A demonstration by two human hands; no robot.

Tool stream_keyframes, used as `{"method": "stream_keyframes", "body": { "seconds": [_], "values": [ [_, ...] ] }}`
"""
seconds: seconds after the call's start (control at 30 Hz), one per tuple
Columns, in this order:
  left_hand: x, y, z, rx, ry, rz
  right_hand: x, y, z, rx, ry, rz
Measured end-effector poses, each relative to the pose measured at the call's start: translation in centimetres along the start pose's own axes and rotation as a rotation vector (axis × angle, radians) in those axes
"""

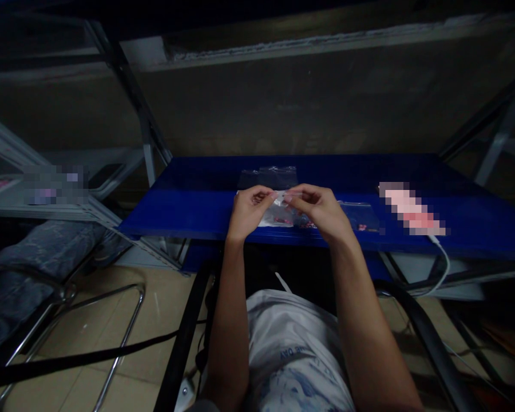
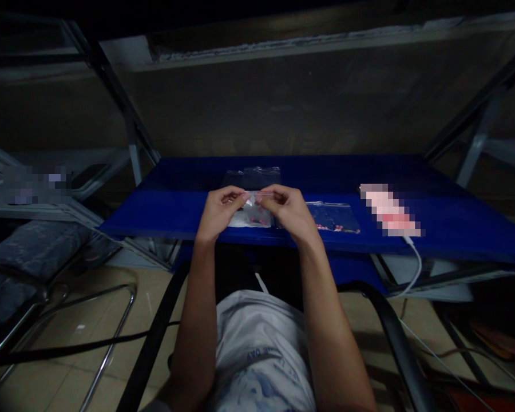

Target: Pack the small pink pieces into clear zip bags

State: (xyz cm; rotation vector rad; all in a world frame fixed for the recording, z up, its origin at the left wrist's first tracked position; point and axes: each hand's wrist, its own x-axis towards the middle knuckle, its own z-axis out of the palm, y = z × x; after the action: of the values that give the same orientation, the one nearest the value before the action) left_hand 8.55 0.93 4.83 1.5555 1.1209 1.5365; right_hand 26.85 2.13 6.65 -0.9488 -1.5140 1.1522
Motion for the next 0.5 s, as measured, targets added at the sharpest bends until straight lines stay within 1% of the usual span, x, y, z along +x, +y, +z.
{"method": "stream_keyframes", "body": {
  "seconds": [0.17, 0.33, 0.4, 0.5],
  "values": [
    [-0.1, 0.3, 0.1, 0.014, -0.026, 0.013, 0.2, 0.3, 0.5, -0.012, 0.046, -0.031],
    [-0.1, 0.4, 0.4, -0.005, -0.069, 0.021, 0.1, 0.2, 0.3, -0.007, 0.028, -0.042],
    [0.0, 0.4, 0.5, 0.027, -0.049, 0.03, -0.1, 0.1, 0.0, -0.018, 0.013, -0.023],
    [0.0, 0.6, 0.9, 0.155, 0.011, 0.036, -0.1, 0.1, -0.5, -0.057, -0.036, -0.009]
  ]
}}
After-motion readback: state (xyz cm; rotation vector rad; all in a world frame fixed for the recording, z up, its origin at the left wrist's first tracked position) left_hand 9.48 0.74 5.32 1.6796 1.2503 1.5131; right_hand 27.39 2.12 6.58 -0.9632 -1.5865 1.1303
